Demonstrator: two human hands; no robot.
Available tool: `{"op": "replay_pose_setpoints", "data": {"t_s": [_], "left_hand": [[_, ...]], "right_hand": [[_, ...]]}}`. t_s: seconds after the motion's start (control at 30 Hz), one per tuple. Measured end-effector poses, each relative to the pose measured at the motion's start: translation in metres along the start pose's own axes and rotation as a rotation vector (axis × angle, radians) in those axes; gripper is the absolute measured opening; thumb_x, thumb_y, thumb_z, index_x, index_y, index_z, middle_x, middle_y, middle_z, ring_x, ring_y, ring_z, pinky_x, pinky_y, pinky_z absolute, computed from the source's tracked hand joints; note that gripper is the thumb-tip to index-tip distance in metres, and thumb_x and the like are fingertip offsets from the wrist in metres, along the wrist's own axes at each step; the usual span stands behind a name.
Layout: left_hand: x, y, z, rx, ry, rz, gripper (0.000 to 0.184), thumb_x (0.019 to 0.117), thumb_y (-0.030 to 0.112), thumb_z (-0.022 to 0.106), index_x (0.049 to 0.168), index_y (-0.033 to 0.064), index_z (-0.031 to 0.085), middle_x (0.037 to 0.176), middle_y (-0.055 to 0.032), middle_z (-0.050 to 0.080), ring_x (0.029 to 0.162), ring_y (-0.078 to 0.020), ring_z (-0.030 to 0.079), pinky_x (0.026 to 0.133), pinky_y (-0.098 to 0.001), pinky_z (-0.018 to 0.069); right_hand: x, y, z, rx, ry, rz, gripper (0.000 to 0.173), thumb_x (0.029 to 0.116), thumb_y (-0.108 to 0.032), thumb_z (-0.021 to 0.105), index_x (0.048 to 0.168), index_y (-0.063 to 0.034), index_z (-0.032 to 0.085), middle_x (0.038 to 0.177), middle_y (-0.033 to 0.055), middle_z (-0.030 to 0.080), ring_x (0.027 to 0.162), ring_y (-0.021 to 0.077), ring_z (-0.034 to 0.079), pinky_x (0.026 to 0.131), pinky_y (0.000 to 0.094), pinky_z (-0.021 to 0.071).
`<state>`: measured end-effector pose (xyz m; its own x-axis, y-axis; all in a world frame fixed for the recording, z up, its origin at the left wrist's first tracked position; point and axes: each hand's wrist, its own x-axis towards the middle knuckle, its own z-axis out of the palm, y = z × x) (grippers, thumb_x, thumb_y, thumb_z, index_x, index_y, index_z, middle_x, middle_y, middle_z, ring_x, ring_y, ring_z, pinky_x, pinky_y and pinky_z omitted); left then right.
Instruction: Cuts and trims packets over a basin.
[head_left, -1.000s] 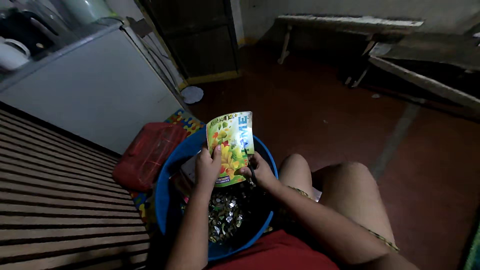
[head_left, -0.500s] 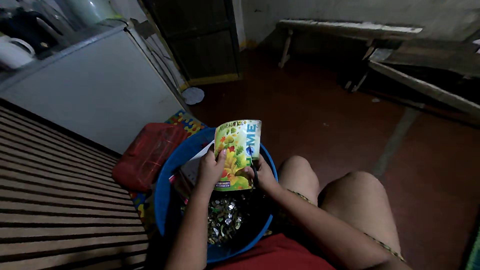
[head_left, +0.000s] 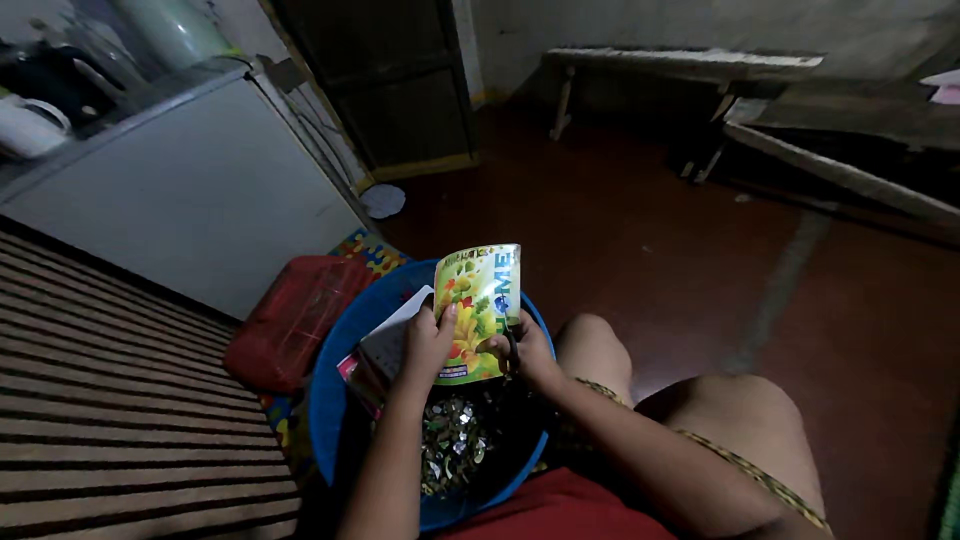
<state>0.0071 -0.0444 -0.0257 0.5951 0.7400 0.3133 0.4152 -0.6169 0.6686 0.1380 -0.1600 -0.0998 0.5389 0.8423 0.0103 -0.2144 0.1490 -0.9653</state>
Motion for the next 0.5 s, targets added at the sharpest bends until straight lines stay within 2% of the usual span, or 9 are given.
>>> {"op": "replay_pose_setpoints", "data": {"t_s": [0.07,0.13,0.2,0.27,0.33,0.4,0.5], "left_hand": [[0.0,0.004,-0.001,-0.019,0.075,-0.039,0.037,0.1047,0.023,0.056,0.125,-0.0078,0.061,0.101,-0.0171,0.071,0.094,-0.0185,0.071,0.089,-0.0384,0.0572],[0.0,0.007,-0.006,-0.063,0.223,-0.124,0.036,0.1047,0.021,0.057,0.124,-0.0092,0.06,0.101,-0.0172,0.07,0.093,-0.0168,0.07,0.088,-0.0365,0.0569],[0.004,0.002,-0.014,-0.126,0.394,-0.173,0.035,0.1045,0.02,0.058,0.124,-0.0096,0.058,0.101,-0.0167,0.069,0.091,-0.0152,0.069,0.086,-0.0353,0.0568],[0.008,-0.006,-0.023,-0.165,0.523,-0.181,0.034,0.1048,0.019,0.057,0.125,-0.0087,0.057,0.1,-0.015,0.069,0.09,-0.0132,0.068,0.085,-0.0338,0.0569],[0.01,-0.012,-0.029,-0.194,0.572,-0.162,0.034,0.1053,0.019,0.056,0.127,-0.0071,0.056,0.103,-0.0134,0.069,0.091,-0.0107,0.068,0.086,-0.0313,0.0567],[0.009,-0.012,-0.029,-0.191,0.567,-0.161,0.033,0.1051,0.02,0.057,0.126,-0.0062,0.057,0.103,-0.0126,0.069,0.091,-0.0103,0.068,0.086,-0.0312,0.0571],[0.007,-0.009,-0.022,-0.165,0.504,-0.172,0.034,0.1049,0.021,0.057,0.125,-0.0072,0.058,0.101,-0.0141,0.069,0.091,-0.012,0.069,0.086,-0.0326,0.0567]], "right_hand": [[0.003,0.0,-0.001,-0.061,-0.045,-0.02,0.061,0.0823,-0.03,0.082,0.126,-0.0003,0.052,0.088,0.0003,0.065,0.072,0.0056,0.063,0.068,0.0248,0.0561],[0.007,0.004,0.0,-0.149,-0.116,-0.036,0.059,0.0809,-0.036,0.083,0.118,-0.0013,0.054,0.087,0.0001,0.061,0.074,0.0061,0.059,0.071,0.0262,0.0531],[0.008,0.008,0.0,-0.238,-0.237,-0.037,0.07,0.0817,-0.052,0.078,0.125,-0.0022,0.055,0.098,0.0035,0.064,0.084,0.0088,0.062,0.078,0.0308,0.0548],[0.006,0.01,0.001,-0.305,-0.366,-0.026,0.075,0.0833,-0.059,0.073,0.13,-0.0028,0.054,0.103,0.0059,0.063,0.088,0.0108,0.061,0.08,0.0334,0.0541],[0.004,0.01,0.003,-0.348,-0.479,-0.011,0.079,0.0823,-0.062,0.072,0.131,-0.003,0.054,0.102,0.0058,0.064,0.088,0.0107,0.061,0.08,0.0337,0.0542],[0.001,0.01,0.005,-0.342,-0.572,-0.015,0.079,0.0829,-0.06,0.073,0.133,-0.0028,0.053,0.1,0.0041,0.064,0.085,0.009,0.061,0.078,0.0308,0.0539],[0.0,0.008,0.006,-0.344,-0.596,-0.041,0.08,0.0835,-0.059,0.074,0.137,-0.0021,0.054,0.102,0.0047,0.067,0.087,0.0085,0.063,0.08,0.0304,0.0546]]}}
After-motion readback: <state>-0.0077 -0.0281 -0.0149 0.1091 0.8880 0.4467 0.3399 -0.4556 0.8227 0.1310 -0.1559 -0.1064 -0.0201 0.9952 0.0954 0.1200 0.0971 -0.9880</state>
